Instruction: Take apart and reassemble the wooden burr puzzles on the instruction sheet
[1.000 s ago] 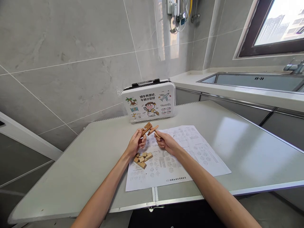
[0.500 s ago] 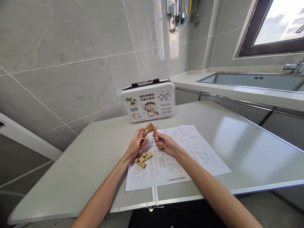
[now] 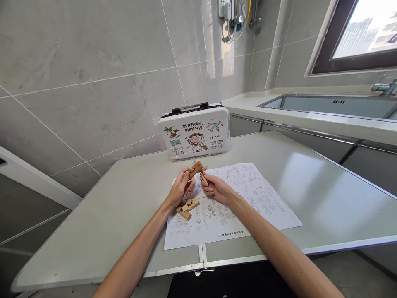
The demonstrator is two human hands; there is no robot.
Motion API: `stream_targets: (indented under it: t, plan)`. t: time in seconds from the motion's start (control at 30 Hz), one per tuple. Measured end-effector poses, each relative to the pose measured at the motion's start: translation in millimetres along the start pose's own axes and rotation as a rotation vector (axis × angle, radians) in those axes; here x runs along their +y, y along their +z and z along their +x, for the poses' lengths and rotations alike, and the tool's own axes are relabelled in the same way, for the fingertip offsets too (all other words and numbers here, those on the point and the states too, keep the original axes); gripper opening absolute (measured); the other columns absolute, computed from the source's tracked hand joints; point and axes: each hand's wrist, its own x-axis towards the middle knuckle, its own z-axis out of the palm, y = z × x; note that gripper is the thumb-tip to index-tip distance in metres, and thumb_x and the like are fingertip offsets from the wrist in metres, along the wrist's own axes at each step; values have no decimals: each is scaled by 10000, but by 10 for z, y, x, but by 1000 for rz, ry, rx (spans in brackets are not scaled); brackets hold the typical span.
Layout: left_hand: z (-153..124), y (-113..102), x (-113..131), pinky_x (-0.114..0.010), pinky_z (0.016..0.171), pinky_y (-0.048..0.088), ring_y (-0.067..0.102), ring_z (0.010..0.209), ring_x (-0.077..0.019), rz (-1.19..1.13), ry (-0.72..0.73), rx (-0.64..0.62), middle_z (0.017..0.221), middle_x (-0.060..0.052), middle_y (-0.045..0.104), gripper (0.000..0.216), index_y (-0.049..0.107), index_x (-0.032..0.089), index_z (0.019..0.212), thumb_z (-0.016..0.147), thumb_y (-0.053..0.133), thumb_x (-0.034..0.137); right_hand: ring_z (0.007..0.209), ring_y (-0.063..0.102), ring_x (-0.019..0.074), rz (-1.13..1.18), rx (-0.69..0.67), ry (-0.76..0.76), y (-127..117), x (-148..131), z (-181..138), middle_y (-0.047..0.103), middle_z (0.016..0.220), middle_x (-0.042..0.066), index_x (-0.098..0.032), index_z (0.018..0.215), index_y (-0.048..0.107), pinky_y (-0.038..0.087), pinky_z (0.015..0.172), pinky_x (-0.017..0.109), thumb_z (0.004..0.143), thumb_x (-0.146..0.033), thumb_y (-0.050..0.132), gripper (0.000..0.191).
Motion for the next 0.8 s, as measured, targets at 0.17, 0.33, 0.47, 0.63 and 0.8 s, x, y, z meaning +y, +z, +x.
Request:
stream_targets:
  t: [0.17,0.33,0.47,0.63,0.8]
  plan:
    - [-2,8,-6,-174,459,291,295,463,-55,-20,-12,-50,680,77,474,429,464,245,1176,984,539,621,480,199,72,-39,-39,0,20,2,-21,364,654,-71,-203,884,563,225,438,222,914,-478,715,316]
    - [7,15,-11,-184,455,308,329,457,-55,-78,-46,-44,723,53,523,511,480,231,1166,947,543,688,487,193,89,-109,-61,8,35,14,-36,343,651,-65,-213,866,555,229,441,238,915,-515,687,333]
    - [18,17,-13,-185,461,305,348,465,-53,-35,-41,-35,722,50,535,477,490,223,1081,948,554,676,486,187,92,-129,-63,-11,34,8,-42,338,644,-64,-220,864,550,233,442,234,912,-535,686,347]
    - [48,-4,-52,-208,444,262,329,450,-61,98,15,4,632,54,492,469,504,200,919,966,525,666,493,157,84,-125,-88,11,36,-18,-56,315,649,-73,-204,891,562,208,444,222,932,-522,670,338]
    - [68,-45,-118,-220,444,245,312,441,-77,174,47,36,569,66,462,448,532,203,939,987,497,647,505,142,88,-175,-95,42,69,-51,-88,318,670,-73,-214,896,534,195,431,221,924,-520,667,335]
